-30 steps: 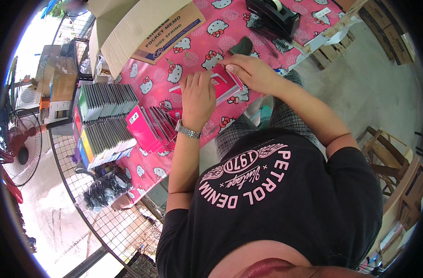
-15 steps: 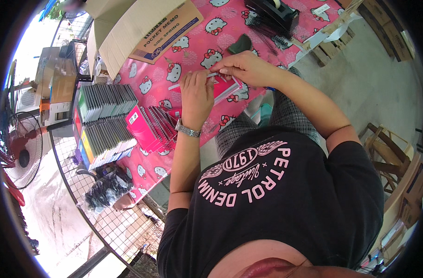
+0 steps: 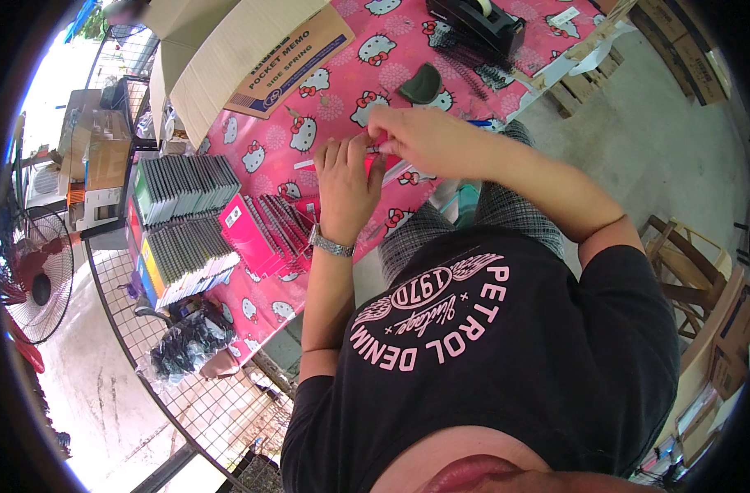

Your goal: The person uses pliers to trim the ends of wire spirals on a series of small pink notebooks, picking each one from a stack and placing it into a new pile.

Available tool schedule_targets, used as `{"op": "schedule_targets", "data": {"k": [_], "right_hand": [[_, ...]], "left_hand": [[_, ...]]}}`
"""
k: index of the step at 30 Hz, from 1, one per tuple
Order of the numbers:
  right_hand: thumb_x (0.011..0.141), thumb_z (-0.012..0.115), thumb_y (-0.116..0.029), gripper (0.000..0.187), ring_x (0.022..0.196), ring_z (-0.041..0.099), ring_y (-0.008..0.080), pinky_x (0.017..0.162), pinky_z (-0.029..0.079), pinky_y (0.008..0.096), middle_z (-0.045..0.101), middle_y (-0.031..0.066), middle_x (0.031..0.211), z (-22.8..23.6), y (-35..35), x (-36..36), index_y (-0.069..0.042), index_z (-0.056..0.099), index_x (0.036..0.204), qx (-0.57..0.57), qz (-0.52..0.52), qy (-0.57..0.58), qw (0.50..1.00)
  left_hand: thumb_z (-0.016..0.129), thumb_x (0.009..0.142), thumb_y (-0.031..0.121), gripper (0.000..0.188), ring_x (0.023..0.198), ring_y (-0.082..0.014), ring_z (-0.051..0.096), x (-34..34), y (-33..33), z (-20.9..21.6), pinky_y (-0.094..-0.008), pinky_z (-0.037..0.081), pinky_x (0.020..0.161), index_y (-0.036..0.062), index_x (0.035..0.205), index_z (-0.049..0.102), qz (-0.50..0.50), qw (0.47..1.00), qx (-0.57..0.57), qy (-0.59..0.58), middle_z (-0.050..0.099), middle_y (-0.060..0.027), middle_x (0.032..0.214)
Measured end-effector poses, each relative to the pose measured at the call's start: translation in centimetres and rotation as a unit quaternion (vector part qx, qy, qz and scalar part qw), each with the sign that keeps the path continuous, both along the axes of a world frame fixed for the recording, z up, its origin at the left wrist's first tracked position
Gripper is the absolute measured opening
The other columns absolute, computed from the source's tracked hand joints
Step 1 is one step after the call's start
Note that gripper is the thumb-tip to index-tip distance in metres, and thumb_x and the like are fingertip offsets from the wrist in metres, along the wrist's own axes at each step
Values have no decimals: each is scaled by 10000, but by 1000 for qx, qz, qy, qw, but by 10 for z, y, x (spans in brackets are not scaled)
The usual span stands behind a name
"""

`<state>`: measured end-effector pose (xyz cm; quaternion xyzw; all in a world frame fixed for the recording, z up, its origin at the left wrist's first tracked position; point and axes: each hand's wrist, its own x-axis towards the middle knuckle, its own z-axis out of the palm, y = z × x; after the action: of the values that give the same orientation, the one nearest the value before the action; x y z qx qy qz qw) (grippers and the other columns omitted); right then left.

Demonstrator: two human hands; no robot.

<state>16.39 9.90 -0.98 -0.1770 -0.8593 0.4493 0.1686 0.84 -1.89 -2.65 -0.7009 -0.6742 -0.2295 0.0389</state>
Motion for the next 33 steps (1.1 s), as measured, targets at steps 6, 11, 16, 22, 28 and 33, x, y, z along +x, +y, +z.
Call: {"op": "schedule_targets", "data": {"k": [6, 11, 16, 22, 28, 33], "right_hand": [[889, 651, -326, 381, 971, 647, 343, 834, 515, 428, 658, 158, 1050, -116, 102, -24, -45, 584, 1138, 198, -186, -76, 960], [842, 666, -504, 537, 1065, 616, 257, 947, 467, 382, 667, 124, 1045, -131, 104, -23, -62, 647, 1147, 364, -128, -217, 897], [840, 705, -340, 512, 1050, 580, 161, 924, 452, 321, 642, 66, 1105, -34, 85, -8, -8, 611, 1219, -373, 189, 16, 908], [839, 702, -255, 476, 1070, 547, 130, 925, 428, 280, 610, 51, 1167, -24, 87, -4, 4, 615, 1228, -323, 184, -32, 928], [838, 702, -300, 494, 1100, 544, 140, 986, 399, 288, 600, 45, 1212, -16, 83, -6, -17, 619, 1234, -337, 167, -22, 926], [836, 709, -300, 512, 1108, 551, 150, 998, 390, 288, 604, 69, 1233, -20, 82, -13, -27, 609, 1258, -322, 135, -36, 936]], "left_hand": [[605, 923, 269, 226, 1038, -327, 553, -6, 2, -4, -512, 330, 1033, 85, 1054, 595, -22, 1000, -9, -13, 623, -104, 1035], [681, 872, 314, 291, 1079, -302, 537, 4, -3, 4, -531, 329, 996, 104, 1067, 629, 92, 993, 10, 72, 627, -66, 1029], [774, 771, 366, 355, 1039, -268, 533, -3, -3, -9, -567, 327, 938, 125, 995, 643, 94, 996, -5, -10, 604, -32, 1016], [804, 725, 380, 410, 1022, -275, 533, -2, 6, -13, -489, 364, 869, 107, 983, 640, 81, 996, 13, -24, 597, -52, 991], [806, 722, 368, 430, 1015, -281, 532, -5, 3, -12, -470, 372, 867, 95, 998, 623, 75, 997, 21, -22, 599, -68, 1002], [808, 722, 352, 427, 1022, -284, 532, -4, 3, -12, -466, 371, 875, 99, 1010, 620, 77, 996, 23, -37, 599, -69, 997]]}}
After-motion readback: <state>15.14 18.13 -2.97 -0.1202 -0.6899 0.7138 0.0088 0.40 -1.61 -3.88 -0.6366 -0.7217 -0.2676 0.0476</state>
